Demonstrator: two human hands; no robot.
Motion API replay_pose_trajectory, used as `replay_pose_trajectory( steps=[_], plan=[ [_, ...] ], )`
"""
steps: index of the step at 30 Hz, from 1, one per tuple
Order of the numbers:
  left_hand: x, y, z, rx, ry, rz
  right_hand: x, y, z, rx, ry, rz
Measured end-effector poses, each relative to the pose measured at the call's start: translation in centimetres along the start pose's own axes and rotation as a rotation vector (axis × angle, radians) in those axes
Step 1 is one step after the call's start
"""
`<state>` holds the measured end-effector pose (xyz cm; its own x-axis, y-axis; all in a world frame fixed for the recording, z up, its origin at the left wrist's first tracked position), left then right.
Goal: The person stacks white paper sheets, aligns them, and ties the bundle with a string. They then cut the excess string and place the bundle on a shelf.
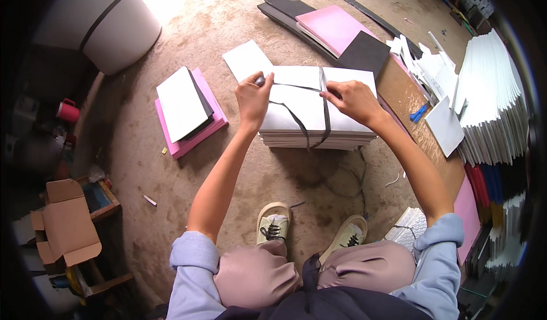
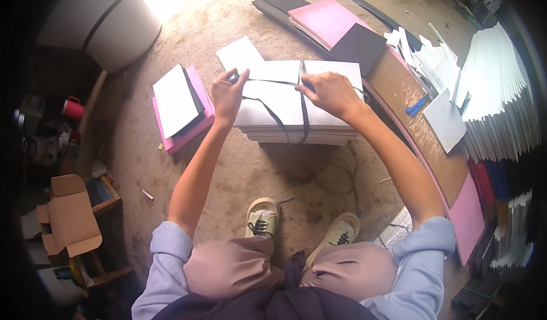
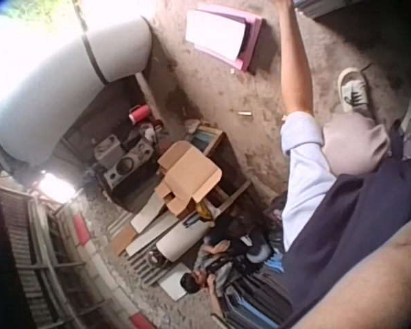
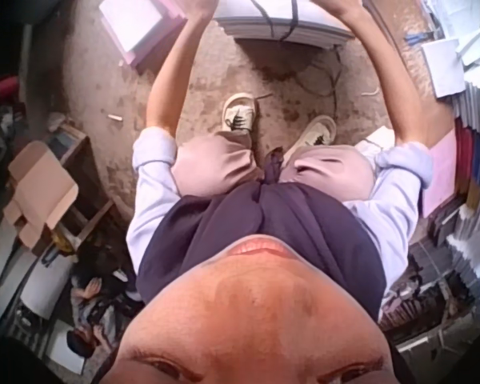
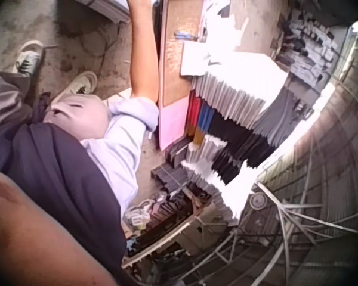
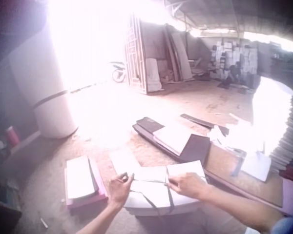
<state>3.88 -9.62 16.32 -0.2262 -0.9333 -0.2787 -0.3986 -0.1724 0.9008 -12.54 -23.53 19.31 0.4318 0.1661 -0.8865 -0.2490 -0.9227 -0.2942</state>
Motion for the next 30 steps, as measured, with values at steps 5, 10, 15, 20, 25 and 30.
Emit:
replay_pose_trajectory(
  steps=[5,10,15,20,25,30],
  plan=[
    [-0.8,-1.9,-0.3,0.692,-0.221,-0.378,1.8,3.6,1.8,0.01,0.065,-0.009],
    [-1.0,-3.4,-0.7,0.584,-0.2,-0.368,3.1,4.0,2.5,0.022,0.098,0.048],
    [-0.6,-3.6,-0.6,0.547,-0.134,-0.285,3.0,3.6,2.6,0.056,0.125,0.089],
    [-1.7,-4.1,-0.4,0.28,-0.237,-0.305,1.4,3.1,3.6,0.094,0.058,0.188],
    [-4.6,-4.2,-1.1,-0.396,-0.385,0.057,-1.6,4.6,5.1,0.201,0.054,0.183],
    [-7.0,-3.2,-1.7,-0.601,-0.428,0.202,-2.7,5.9,6.4,0.362,0.177,-0.043]
  ],
)
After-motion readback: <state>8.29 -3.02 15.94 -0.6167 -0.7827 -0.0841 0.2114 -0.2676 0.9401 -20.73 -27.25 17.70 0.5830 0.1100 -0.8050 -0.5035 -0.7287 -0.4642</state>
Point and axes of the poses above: each hand's wrist, its own z-axis away from the middle knuckle, its own x-axis out of the palm, y = z × x, the point moved 1 cm from there along -z, towards the middle knuckle, and after that the axes turned 12 degrees about y, right-handed, at the moved point
